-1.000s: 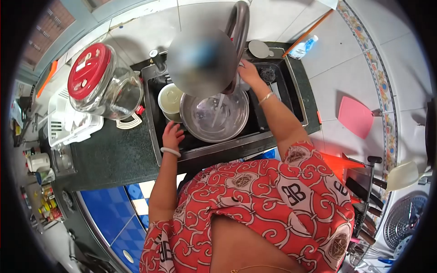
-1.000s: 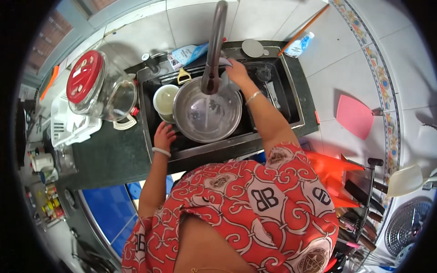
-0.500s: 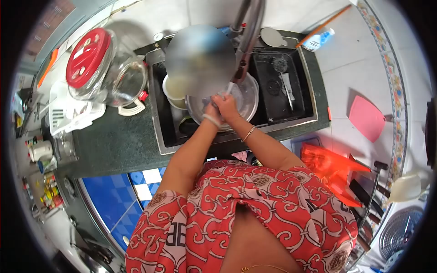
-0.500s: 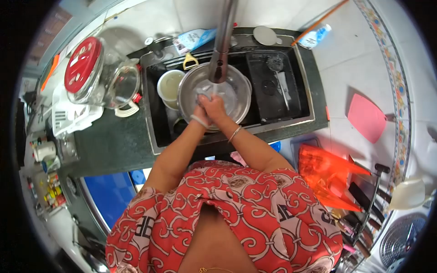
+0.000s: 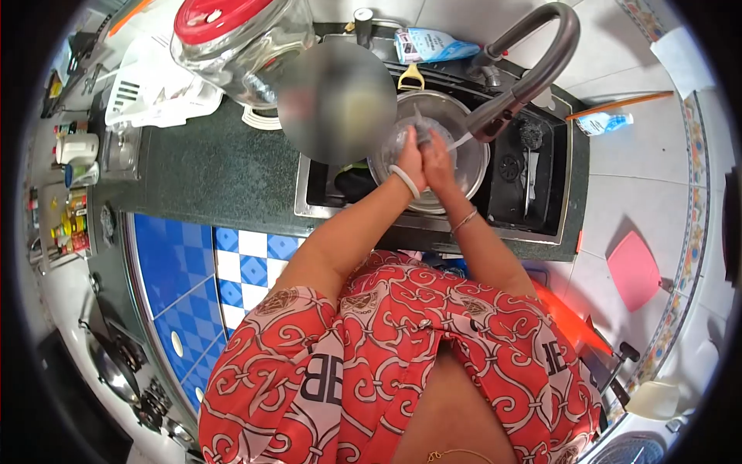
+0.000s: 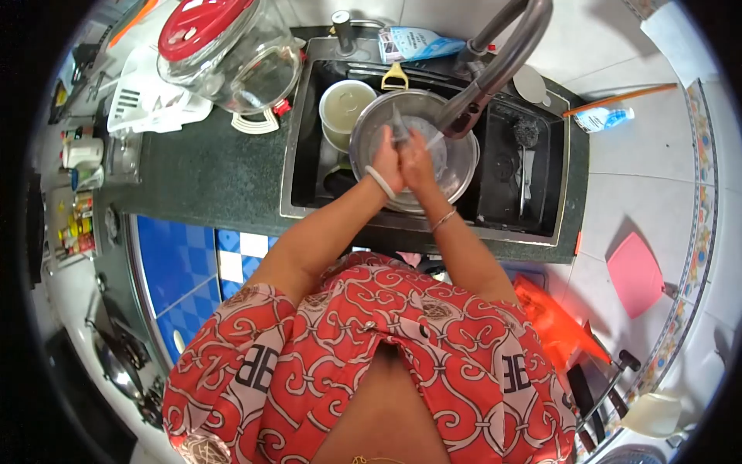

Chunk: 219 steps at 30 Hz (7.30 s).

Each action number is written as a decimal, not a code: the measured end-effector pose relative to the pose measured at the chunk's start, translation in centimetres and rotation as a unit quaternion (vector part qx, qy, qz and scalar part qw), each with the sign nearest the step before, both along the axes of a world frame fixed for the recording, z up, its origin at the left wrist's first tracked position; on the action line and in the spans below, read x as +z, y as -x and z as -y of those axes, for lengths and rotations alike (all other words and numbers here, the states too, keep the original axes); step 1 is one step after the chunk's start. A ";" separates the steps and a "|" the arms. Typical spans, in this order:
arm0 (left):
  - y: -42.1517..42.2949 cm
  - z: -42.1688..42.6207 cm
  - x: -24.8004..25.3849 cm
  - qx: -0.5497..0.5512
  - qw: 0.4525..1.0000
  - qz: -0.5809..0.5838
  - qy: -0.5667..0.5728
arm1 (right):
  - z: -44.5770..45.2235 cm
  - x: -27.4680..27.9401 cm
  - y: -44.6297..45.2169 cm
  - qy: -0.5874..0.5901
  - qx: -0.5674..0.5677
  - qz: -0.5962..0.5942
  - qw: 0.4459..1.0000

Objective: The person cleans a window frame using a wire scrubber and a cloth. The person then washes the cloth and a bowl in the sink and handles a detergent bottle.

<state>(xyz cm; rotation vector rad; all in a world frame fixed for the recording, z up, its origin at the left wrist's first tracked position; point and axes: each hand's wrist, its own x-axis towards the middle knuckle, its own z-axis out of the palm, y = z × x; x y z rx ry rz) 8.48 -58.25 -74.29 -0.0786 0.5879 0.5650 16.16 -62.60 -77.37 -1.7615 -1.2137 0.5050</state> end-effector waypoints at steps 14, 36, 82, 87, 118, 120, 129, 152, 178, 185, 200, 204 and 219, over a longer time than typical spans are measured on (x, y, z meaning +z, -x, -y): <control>14.1 -7.0 -9.0 -0.496 0.342 -0.594 -0.533 | 1.8 -1.6 -4.2 0.090 -0.151 -0.468 0.866; 12.7 -9.1 12.1 -0.337 0.809 -0.012 -0.482 | 4.5 1.9 -3.6 0.207 -0.015 -0.431 0.878; -1.0 -1.5 -1.8 -0.241 0.913 -0.135 -0.301 | -1.4 2.4 -6.8 0.041 0.034 -0.178 0.983; -1.1 -4.8 -2.7 -0.152 0.931 -0.258 -0.209 | 0.3 5.9 -2.9 0.002 -0.090 -0.164 0.982; 0.3 -1.4 -2.2 -0.105 0.977 -0.100 -0.157 | -1.4 3.4 -3.2 0.055 0.093 -0.162 0.981; 0.4 -0.9 -0.1 -0.071 0.968 -0.144 -0.194 | -1.2 5.1 -3.2 0.078 0.129 -0.197 0.969; 0.7 1.5 -1.4 -0.017 0.998 0.032 0.049 | -0.5 4.2 0.2 -0.012 -0.037 -0.091 0.995; 8.5 -4.3 3.8 0.081 0.280 -0.344 -0.893 | -4.6 0.1 4.4 0.020 -0.017 -0.709 0.705; 34.2 0.7 13.2 0.236 0.468 -0.654 -0.546 | -12.7 17.8 19.9 -0.082 0.289 -0.173 0.938; 42.2 4.1 4.3 0.165 0.520 -0.711 -0.443 | -13.4 7.5 27.1 -0.004 0.545 0.221 0.808; 62.7 28.4 -8.2 0.080 0.612 -0.787 -0.020 | -16.5 2.1 45.0 -0.087 0.551 0.479 0.678; 64.2 35.3 -11.5 0.106 0.636 -0.760 0.077 | -14.5 5.3 43.7 0.029 0.580 0.585 0.566; 56.2 46.2 -13.1 0.428 0.600 -0.533 0.416 | -20.1 10.0 51.6 0.131 0.621 0.614 0.469</control>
